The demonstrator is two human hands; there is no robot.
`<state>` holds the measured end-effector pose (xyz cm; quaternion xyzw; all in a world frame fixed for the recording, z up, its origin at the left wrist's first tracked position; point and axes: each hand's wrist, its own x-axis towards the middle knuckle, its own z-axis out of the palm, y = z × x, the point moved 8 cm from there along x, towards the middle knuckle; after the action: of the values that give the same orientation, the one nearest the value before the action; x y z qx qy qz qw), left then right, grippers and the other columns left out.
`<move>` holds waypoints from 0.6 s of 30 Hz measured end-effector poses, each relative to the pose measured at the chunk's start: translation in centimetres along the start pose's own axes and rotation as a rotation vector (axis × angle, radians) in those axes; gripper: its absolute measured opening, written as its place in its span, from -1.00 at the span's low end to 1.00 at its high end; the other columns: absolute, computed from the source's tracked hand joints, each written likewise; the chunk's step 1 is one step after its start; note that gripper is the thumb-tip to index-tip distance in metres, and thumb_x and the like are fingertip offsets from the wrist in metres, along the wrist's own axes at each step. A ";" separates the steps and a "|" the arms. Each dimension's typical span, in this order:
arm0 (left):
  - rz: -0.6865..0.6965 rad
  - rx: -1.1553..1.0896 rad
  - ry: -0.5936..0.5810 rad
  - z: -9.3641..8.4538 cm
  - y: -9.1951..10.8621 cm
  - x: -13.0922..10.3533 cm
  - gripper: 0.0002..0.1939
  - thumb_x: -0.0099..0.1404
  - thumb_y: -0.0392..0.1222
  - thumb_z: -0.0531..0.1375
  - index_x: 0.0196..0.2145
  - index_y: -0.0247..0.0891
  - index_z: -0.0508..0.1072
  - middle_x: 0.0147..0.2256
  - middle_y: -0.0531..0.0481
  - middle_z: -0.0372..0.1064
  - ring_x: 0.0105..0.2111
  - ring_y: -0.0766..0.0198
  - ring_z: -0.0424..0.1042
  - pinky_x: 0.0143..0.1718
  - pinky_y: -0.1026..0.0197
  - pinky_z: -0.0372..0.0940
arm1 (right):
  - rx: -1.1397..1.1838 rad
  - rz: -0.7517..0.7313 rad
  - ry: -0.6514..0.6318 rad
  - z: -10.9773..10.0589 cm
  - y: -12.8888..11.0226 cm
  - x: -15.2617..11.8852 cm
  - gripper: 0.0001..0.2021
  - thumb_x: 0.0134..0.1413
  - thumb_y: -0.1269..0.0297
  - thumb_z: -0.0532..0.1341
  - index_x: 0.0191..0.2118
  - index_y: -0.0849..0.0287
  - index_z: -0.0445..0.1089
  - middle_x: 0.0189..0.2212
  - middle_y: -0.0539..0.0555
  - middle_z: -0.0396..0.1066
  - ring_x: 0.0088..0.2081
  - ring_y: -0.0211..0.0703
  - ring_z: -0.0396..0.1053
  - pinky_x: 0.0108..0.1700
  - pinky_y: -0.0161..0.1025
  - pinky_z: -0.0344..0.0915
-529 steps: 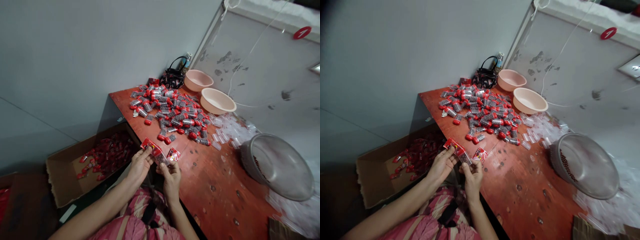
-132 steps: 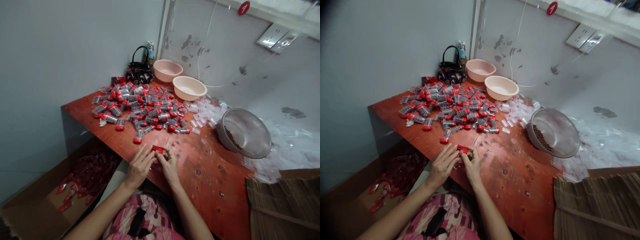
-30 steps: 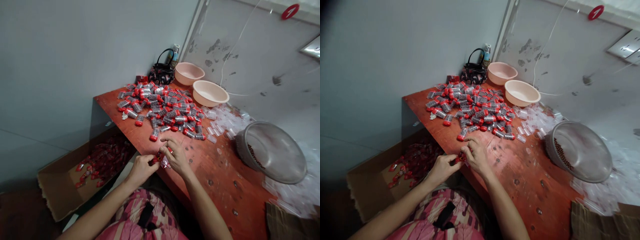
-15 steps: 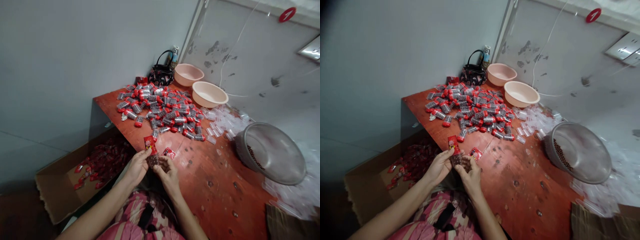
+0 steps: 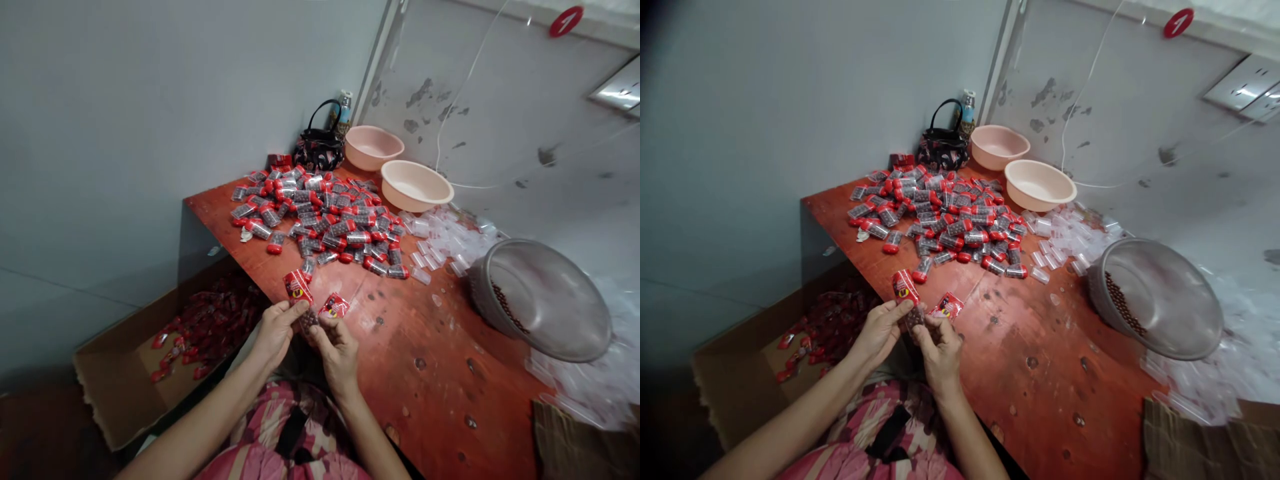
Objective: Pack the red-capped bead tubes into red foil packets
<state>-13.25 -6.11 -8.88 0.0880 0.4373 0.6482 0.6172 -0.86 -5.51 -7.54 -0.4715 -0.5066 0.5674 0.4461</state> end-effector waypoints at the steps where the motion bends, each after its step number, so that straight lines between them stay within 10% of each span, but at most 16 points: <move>1: 0.006 -0.003 0.004 0.0 0.1 -0.1 -0.80 -0.05 -0.21 0.33 -0.48 -0.41 0.47 -0.54 -0.02 0.43 -0.53 0.33 0.37 -0.41 0.28 0.29 | 0.037 0.023 -0.002 0.1 0.1 0.1 -0.85 -0.07 0.28 0.26 -0.31 0.18 0.39 -0.41 0.03 0.45 -0.43 -0.23 0.38 -0.35 -0.29 0.34; 7: -0.112 -0.031 -0.147 1.2 -0.7 -0.7 -0.75 0.05 -0.15 0.25 -0.41 -0.46 0.49 -0.50 -0.13 0.43 -0.62 0.32 0.30 -0.65 0.28 0.21 | 0.402 0.264 -0.013 1.2 1.8 0.2 -0.83 -0.16 0.29 0.31 -0.43 0.22 0.34 -0.61 -0.05 0.38 -0.63 -0.32 0.31 -0.58 -0.37 0.28; 18: -0.102 0.095 -0.216 0.5 -0.3 -1.1 -0.84 0.02 -0.23 0.28 -0.55 -0.43 0.48 -0.58 -0.04 0.38 -0.57 0.33 0.32 -0.46 0.25 0.26 | 0.365 0.189 -0.087 1.9 1.3 1.7 -0.79 -0.24 0.33 0.35 -0.48 0.20 0.29 -0.62 -0.09 0.39 -0.66 -0.36 0.31 -0.60 -0.41 0.28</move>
<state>-12.43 -6.91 -8.32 0.1644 0.4023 0.5811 0.6880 -3.05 -4.28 -8.86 -0.4035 -0.3678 0.7089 0.4465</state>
